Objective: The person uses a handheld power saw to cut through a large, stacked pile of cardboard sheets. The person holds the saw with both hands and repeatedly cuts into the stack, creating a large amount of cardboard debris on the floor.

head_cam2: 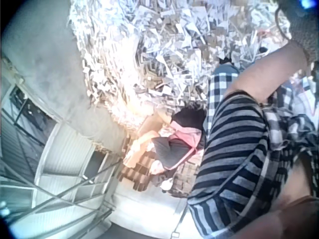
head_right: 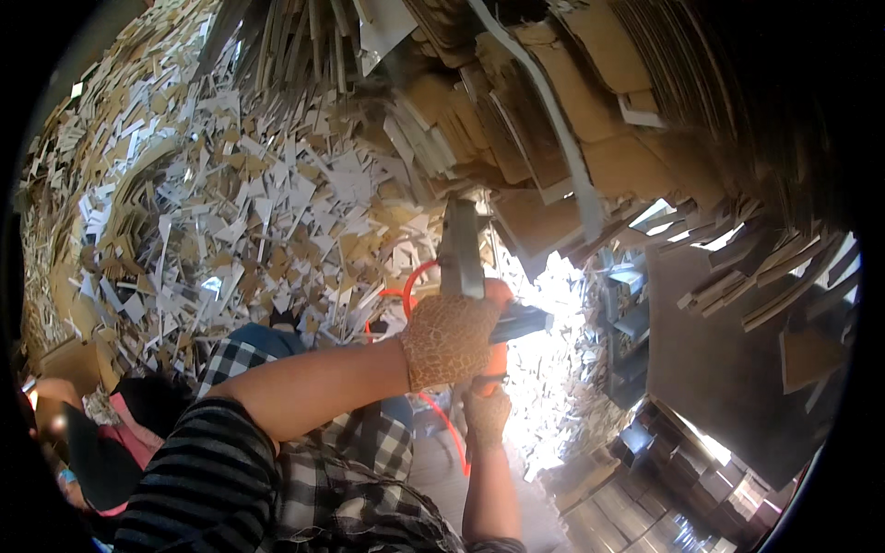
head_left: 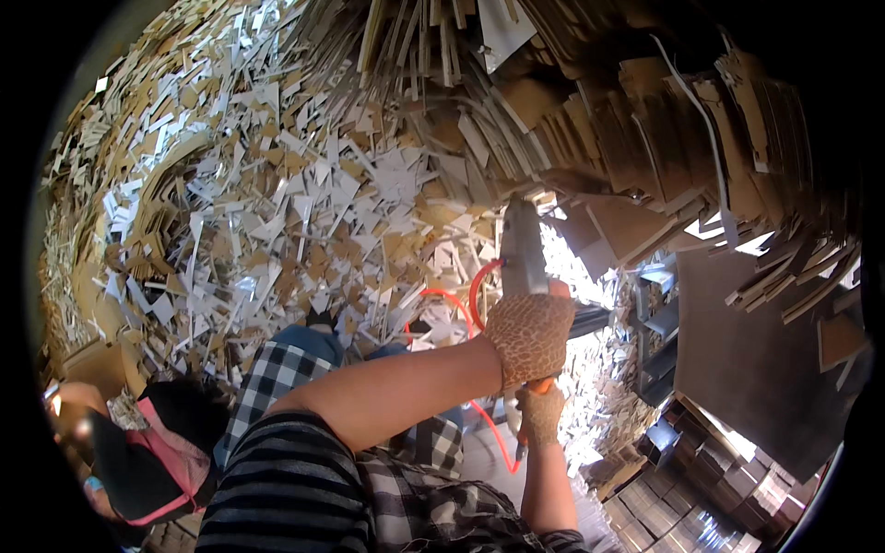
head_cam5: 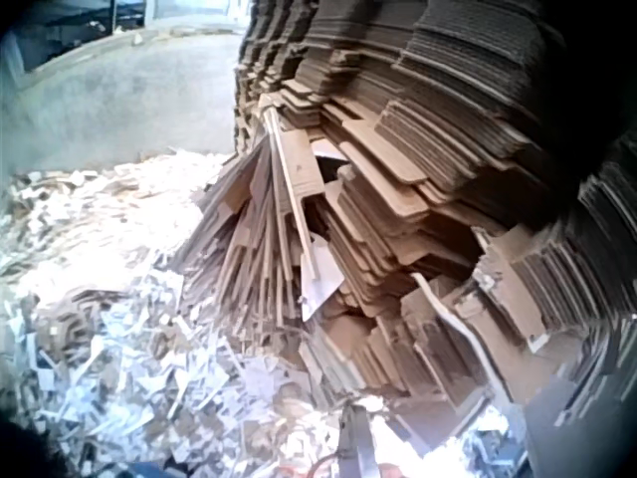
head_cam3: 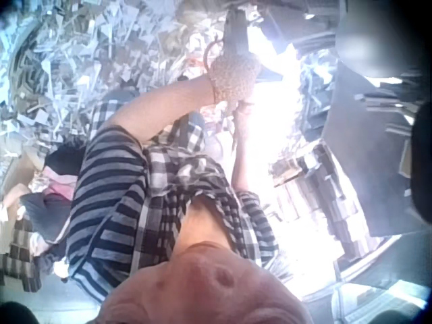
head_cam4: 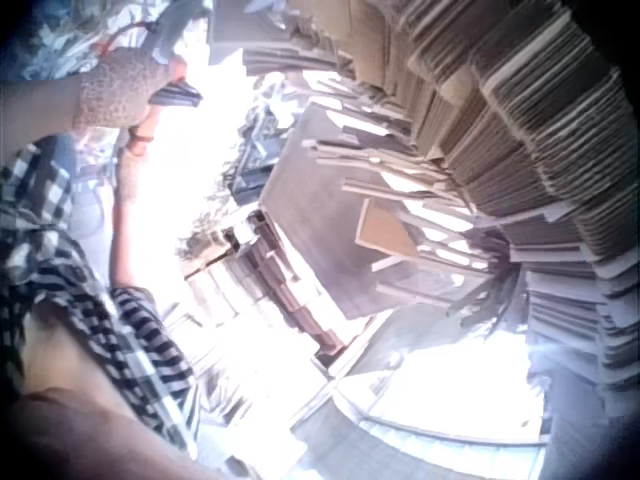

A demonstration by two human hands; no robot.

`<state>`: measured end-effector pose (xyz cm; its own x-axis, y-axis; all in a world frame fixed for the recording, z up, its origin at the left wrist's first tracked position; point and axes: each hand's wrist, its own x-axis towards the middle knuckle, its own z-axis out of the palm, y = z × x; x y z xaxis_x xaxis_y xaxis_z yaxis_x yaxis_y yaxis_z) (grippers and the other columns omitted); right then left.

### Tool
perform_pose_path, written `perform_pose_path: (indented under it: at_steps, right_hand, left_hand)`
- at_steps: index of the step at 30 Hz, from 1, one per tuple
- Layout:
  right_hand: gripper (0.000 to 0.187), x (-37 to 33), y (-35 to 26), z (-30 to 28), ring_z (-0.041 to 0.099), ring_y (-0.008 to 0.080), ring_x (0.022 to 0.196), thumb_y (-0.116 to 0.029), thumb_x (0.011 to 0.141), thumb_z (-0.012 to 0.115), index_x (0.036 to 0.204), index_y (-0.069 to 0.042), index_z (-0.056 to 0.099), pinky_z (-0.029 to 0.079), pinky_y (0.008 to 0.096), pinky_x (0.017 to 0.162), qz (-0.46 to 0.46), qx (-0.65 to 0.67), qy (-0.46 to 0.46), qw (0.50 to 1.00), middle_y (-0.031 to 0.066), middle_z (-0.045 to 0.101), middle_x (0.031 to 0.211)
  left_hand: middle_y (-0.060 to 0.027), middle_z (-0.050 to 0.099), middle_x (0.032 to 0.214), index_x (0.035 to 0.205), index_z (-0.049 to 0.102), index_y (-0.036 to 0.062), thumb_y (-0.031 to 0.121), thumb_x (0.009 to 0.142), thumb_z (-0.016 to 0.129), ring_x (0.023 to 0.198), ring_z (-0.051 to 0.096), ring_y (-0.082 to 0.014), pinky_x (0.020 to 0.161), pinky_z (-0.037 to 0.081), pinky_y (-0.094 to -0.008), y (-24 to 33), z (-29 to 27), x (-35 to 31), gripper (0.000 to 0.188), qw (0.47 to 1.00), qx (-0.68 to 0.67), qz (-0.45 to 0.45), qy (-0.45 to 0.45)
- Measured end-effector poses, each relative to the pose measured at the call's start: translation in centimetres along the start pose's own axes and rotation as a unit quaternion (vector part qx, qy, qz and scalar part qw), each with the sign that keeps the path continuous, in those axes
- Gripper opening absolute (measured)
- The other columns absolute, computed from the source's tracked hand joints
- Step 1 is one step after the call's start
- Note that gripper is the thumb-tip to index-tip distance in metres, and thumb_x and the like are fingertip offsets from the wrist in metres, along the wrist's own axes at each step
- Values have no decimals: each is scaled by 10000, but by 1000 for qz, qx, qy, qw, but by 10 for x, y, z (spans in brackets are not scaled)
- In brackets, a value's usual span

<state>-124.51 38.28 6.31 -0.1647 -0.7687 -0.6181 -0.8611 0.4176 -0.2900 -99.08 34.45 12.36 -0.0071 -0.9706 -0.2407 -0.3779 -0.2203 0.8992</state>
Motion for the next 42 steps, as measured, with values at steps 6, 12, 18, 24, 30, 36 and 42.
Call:
perform_pose_path:
  at_steps: [6,12,18,24,30,36,42]
  right_hand:
    - [193,-16,5,19,638,150,626,-4,685,680,873,9,637,519,305,580,62,128,-33,989,78,656,743]
    - [185,-22,-41,13,629,152,620,10,682,686,856,13,624,509,301,567,67,178,-48,980,87,653,753]
    - [196,-13,-7,55,618,153,630,10,709,684,896,12,623,493,307,556,-52,104,-26,993,81,652,776]
    - [212,-20,10,92,631,154,670,-78,802,711,992,-13,642,494,300,564,-60,203,1,977,59,680,864]
    - [228,-16,23,92,644,170,704,-150,832,704,1012,-21,648,505,288,591,-279,144,101,944,73,688,964]
    - [196,-8,-13,75,629,176,623,-21,697,696,885,5,649,500,320,560,-37,128,17,991,75,651,755]
    - [304,-1,31,112,631,197,628,10,655,726,949,-5,653,518,323,564,-29,285,-25,958,86,660,794]
  left_hand:
    - [-198,678,824,950,638,-49,182,757,668,777,690,-342,672,554,-451,-13,33,-27,303,982,4,178,61]
    - [-171,647,745,908,638,-48,209,774,661,672,675,-316,622,550,-455,23,-18,-38,290,984,70,156,39]
    - [-209,665,749,874,618,-43,250,805,637,711,689,-348,661,550,-453,-26,-9,-23,302,982,89,150,-67]
    - [-195,669,801,807,664,-51,200,800,652,721,697,-318,646,563,-445,-53,13,-34,252,965,107,224,-85]
    - [-180,644,831,729,689,-53,160,768,681,765,695,-270,555,566,-402,-15,-6,-56,217,905,155,388,-81]
    - [-198,642,750,817,645,-52,229,772,660,734,691,-325,634,563,-454,-53,-2,-25,285,949,150,278,4]
    - [-228,668,774,883,625,-59,245,822,642,746,692,-382,702,553,-465,-44,16,-31,311,977,79,179,-84]
